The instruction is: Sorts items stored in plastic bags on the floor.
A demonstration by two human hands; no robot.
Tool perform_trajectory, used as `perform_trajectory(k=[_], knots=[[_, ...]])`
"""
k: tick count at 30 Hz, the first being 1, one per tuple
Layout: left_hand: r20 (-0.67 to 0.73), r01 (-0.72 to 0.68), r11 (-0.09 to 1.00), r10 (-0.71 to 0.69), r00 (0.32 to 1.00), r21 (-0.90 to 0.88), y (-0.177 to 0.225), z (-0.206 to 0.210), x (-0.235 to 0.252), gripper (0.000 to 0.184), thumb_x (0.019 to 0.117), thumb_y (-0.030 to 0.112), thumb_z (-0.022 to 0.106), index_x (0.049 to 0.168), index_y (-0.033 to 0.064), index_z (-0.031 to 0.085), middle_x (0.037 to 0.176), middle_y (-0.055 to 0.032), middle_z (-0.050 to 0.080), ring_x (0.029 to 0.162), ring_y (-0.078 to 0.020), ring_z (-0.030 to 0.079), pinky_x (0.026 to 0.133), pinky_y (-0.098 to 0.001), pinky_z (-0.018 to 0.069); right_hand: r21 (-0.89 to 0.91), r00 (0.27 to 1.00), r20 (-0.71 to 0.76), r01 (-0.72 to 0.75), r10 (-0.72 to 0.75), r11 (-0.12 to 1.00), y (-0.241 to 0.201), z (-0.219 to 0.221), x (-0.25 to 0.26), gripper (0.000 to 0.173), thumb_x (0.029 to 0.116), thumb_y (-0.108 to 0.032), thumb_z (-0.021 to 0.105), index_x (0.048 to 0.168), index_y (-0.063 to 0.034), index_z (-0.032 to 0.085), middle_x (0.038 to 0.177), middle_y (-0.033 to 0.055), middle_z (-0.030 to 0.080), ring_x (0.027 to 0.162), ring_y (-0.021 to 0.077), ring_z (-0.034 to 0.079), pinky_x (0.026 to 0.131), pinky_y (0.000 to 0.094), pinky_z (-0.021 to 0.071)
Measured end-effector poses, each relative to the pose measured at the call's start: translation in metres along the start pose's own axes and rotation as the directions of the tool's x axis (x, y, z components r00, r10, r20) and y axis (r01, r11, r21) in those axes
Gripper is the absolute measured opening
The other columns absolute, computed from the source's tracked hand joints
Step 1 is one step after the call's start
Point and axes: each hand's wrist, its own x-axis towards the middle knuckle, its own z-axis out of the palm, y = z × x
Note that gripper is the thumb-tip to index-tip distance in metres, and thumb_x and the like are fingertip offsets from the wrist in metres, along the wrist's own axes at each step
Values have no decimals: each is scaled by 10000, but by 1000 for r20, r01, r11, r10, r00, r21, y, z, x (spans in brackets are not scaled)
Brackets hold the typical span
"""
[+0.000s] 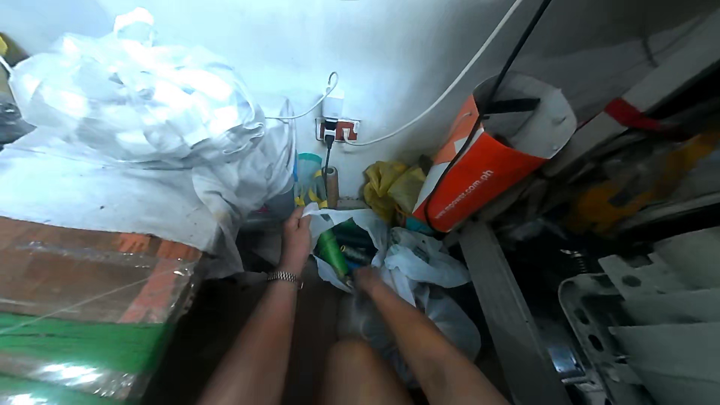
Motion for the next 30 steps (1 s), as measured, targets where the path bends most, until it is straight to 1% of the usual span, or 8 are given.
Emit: perform_trajectory(k=[5,9,14,17,21,24,27,30], knots=[[7,4,996,-3,1000,-93,21,1,19,310,1097,165,438,1265,-17,626,1201,-178,654,1087,-221,626,973,-450,498,367,979,-206,86,-10,926,18,-29,-6,354,1047,-198,565,1327,7,635,1451,286,512,1286,452,561,1065,622,459],[15,-12,999,13,1000,-33,19,2,21,289,1089,158,468,1211,-32,647,1124,-192,670,1033,-243,639,946,-466,504,622,906,-423,294,-5,725,42,-48,-29,271,1082,-156,511,1179,69,627,1127,278,655,1058,398,648,957,580,500],[27,-70,978,66,997,195,9,-12,13,306,1083,178,494,1263,-42,609,1079,-263,670,998,-365,654,914,-563,501,624,646,-748,607,151,492,63,-69,-97,200,1067,-91,490,1112,47,627,965,119,649,879,151,621,842,362,534],[-26,-135,964,145,989,230,9,-24,7,328,1091,165,465,1242,-67,640,1127,-289,673,1070,-398,652,969,-598,475,568,595,-792,639,134,518,74,-63,-140,160,1062,-109,475,1062,-39,618,786,24,582,664,85,537,620,267,484],[53,-233,957,228,972,173,19,-34,-6,297,1097,116,420,1259,-66,591,1177,-250,655,1083,-311,639,963,-514,497,548,597,-798,661,82,513,68,-38,-159,142,1025,-90,517,994,-49,650,792,0,605,684,72,562,641,253,499],[72,-181,955,169,983,235,22,-32,-10,329,1112,146,396,1299,-58,575,1196,-292,642,1108,-409,626,954,-596,471,547,586,-805,670,94,502,66,-33,-163,124,1017,-94,534,985,-71,652,800,-19,609,686,53,562,638,223,494],[60,-126,942,113,992,312,28,-31,-11,357,1114,188,417,1224,-84,622,1076,-320,652,1009,-455,627,883,-638,463,527,564,-820,676,98,515,66,-36,-164,109,1007,-92,549,970,-76,650,815,-21,610,690,44,561,636,212,492],[107,-129,946,102,989,298,32,-34,-11,327,1106,159,435,1124,-99,635,970,-280,646,877,-369,621,814,-569,489,500,576,-815,644,63,580,73,-33,-170,123,996,-124,560,972,-99,678,855,-24,623,760,62,584,691,242,508]])
